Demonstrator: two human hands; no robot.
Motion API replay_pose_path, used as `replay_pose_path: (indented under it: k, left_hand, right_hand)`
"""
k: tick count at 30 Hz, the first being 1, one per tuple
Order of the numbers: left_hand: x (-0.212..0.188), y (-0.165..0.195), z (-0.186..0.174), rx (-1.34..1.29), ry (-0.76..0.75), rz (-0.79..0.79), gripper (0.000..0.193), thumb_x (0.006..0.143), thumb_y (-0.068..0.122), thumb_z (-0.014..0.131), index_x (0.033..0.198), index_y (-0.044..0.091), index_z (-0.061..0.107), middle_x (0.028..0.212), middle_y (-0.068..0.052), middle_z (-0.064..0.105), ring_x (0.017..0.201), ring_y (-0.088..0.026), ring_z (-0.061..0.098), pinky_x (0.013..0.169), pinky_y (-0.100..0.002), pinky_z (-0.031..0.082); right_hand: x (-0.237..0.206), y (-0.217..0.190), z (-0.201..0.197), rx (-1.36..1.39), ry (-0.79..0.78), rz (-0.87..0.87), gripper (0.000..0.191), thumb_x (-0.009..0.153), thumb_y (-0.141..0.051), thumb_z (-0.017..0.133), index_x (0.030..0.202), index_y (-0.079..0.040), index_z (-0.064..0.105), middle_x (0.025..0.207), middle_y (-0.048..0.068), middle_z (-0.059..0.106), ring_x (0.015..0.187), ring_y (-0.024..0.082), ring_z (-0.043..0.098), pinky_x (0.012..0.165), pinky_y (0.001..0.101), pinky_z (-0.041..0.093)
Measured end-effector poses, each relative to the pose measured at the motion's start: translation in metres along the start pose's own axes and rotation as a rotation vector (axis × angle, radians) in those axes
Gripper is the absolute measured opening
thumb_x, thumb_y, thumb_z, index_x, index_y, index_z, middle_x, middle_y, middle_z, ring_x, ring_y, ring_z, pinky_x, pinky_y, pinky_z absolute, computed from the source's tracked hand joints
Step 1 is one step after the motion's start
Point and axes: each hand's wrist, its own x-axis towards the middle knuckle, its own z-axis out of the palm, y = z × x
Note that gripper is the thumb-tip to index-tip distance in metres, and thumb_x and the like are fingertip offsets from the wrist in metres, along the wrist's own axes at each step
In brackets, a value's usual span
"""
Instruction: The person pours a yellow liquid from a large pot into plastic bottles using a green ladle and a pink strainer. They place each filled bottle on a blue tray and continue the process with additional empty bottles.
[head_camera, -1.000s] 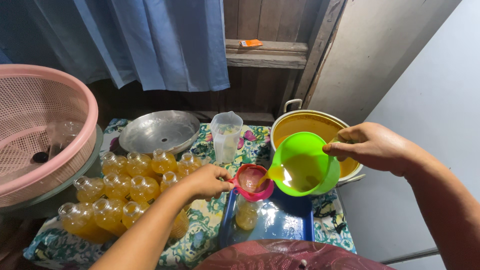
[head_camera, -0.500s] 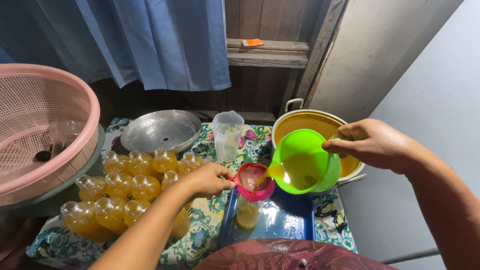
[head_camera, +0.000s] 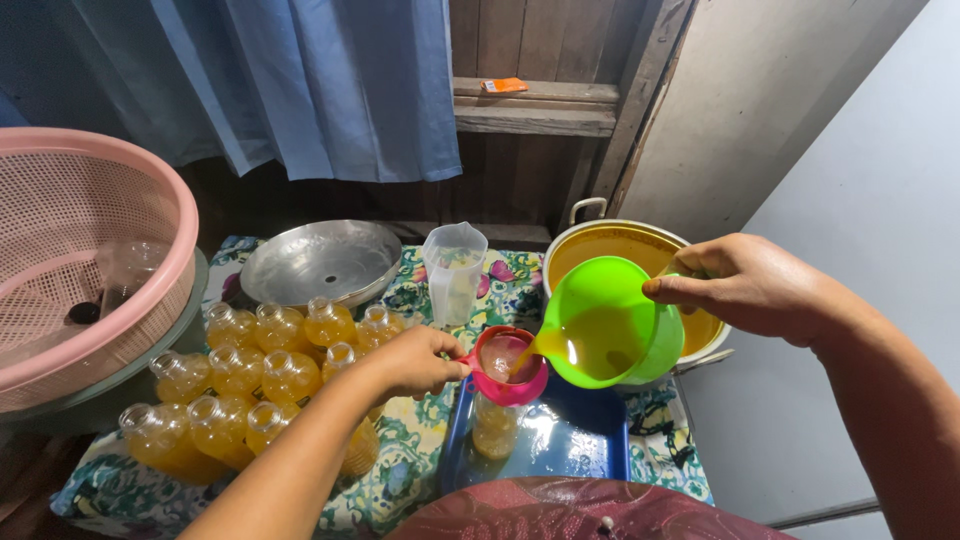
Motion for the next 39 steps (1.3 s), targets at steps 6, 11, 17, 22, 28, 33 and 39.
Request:
replay_pose_path:
  k: [6, 11, 17, 22, 28, 33, 39]
  left_hand:
    - [0.002, -0.001, 0.000, 0.018, -0.010, -0.007, 0.020, 0.089, 0.023, 0.073, 0.103, 0.009, 0.078, 0.067, -0.002, 0.064, 0.058, -0.010, 0.058, 0.052, -0.029, 0.048]
    - [0.003, -0.001, 0.000, 0.007, -0.010, -0.005, 0.020, 0.089, 0.023, 0.073, 0.102, 0.008, 0.078, 0.067, -0.003, 0.064, 0.057, -0.010, 0.058, 0.051, -0.029, 0.047]
    - [0.003, -0.003, 0.000, -0.008, -0.016, 0.010, 0.020, 0.089, 0.022, 0.073, 0.102, 0.008, 0.078, 0.067, -0.002, 0.064, 0.056, -0.010, 0.057, 0.050, -0.029, 0.047]
    - [0.003, -0.003, 0.001, -0.027, -0.019, 0.010, 0.020, 0.089, 0.022, 0.073, 0.102, 0.007, 0.078, 0.068, -0.002, 0.065, 0.056, -0.010, 0.057, 0.050, -0.029, 0.047]
    - [0.001, -0.002, 0.000, 0.006, -0.004, 0.011, 0.020, 0.089, 0.023, 0.074, 0.102, 0.008, 0.078, 0.067, -0.002, 0.065, 0.057, -0.010, 0.058, 0.052, -0.029, 0.048]
    - [0.000, -0.001, 0.001, -0.007, -0.009, -0.010, 0.020, 0.090, 0.022, 0.073, 0.103, 0.008, 0.078, 0.068, -0.003, 0.065, 0.056, -0.011, 0.057, 0.051, -0.029, 0.047]
    - [0.002, -0.001, 0.001, -0.006, -0.012, -0.003, 0.019, 0.090, 0.022, 0.073, 0.102, 0.008, 0.078, 0.068, -0.002, 0.065, 0.057, -0.011, 0.057, 0.051, -0.029, 0.047]
  right_hand:
    - [0.000, -0.001, 0.000, -0.007, 0.001, -0.008, 0.055, 0.081, -0.055, 0.075, 0.106, -0.006, 0.082, 0.090, 0.013, 0.078, 0.081, 0.023, 0.079, 0.076, 0.0383, 0.061]
    - [-0.001, -0.003, 0.000, -0.027, 0.008, 0.012, 0.055, 0.082, -0.054, 0.075, 0.106, -0.006, 0.082, 0.090, 0.013, 0.078, 0.081, 0.023, 0.079, 0.077, 0.0385, 0.061]
    - [-0.004, -0.007, 0.000, -0.043, 0.013, 0.003, 0.054, 0.083, -0.055, 0.075, 0.102, -0.005, 0.083, 0.087, 0.013, 0.077, 0.078, 0.022, 0.077, 0.074, 0.0387, 0.060]
    - [-0.006, -0.012, 0.001, -0.037, 0.009, 0.000, 0.054, 0.081, -0.056, 0.075, 0.100, -0.007, 0.082, 0.081, 0.012, 0.080, 0.075, 0.021, 0.076, 0.070, 0.0374, 0.058]
    - [-0.006, -0.016, 0.002, -0.079, 0.017, -0.030, 0.057, 0.080, -0.059, 0.075, 0.095, -0.005, 0.083, 0.076, 0.013, 0.076, 0.070, 0.021, 0.071, 0.065, 0.0381, 0.054]
    - [-0.005, -0.018, 0.002, -0.117, 0.025, -0.047, 0.059, 0.079, -0.063, 0.075, 0.091, -0.005, 0.083, 0.072, 0.012, 0.073, 0.067, 0.020, 0.067, 0.062, 0.0390, 0.051]
    - [-0.002, -0.019, 0.005, -0.171, 0.027, -0.055, 0.062, 0.077, -0.066, 0.074, 0.093, -0.007, 0.083, 0.071, 0.012, 0.073, 0.066, 0.022, 0.068, 0.060, 0.0397, 0.051]
